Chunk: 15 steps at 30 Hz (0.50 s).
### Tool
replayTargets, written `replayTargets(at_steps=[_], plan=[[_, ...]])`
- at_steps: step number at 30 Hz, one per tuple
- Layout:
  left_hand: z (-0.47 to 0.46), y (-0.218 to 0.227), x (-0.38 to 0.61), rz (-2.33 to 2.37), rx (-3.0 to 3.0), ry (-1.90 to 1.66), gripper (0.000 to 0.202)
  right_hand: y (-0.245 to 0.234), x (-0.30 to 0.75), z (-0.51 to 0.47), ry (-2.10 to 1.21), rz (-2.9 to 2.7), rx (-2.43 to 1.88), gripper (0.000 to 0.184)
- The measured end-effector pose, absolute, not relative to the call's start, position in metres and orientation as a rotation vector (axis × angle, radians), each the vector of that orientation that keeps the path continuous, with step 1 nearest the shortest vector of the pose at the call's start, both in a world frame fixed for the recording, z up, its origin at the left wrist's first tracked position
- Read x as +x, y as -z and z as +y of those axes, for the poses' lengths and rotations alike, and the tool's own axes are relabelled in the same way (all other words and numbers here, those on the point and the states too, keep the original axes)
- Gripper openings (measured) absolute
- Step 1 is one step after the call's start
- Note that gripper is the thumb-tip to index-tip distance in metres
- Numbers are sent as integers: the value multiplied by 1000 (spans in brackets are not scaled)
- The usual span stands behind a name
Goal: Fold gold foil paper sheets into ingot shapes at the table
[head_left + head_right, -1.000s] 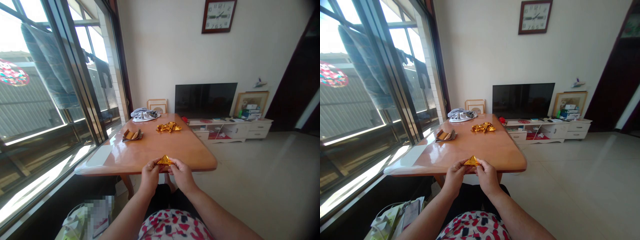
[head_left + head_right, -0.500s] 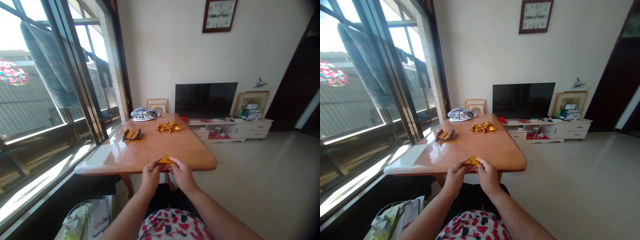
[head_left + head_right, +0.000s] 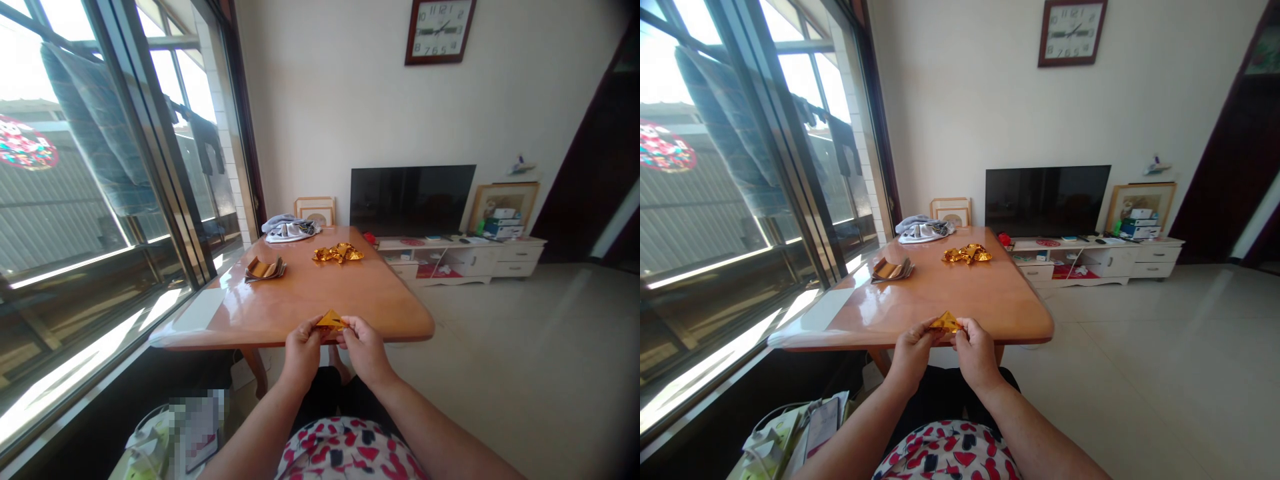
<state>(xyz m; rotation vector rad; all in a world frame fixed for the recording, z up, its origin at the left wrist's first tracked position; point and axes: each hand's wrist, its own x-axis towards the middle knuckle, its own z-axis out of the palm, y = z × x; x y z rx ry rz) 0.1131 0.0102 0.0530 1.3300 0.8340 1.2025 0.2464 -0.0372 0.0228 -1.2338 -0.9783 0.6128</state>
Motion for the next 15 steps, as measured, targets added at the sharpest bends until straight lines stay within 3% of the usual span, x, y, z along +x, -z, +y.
replayTargets(at_steps=[15], plan=[[17, -47, 111, 839, 1388, -1201, 30, -20, 246, -34, -633, -936, -1226, 30]])
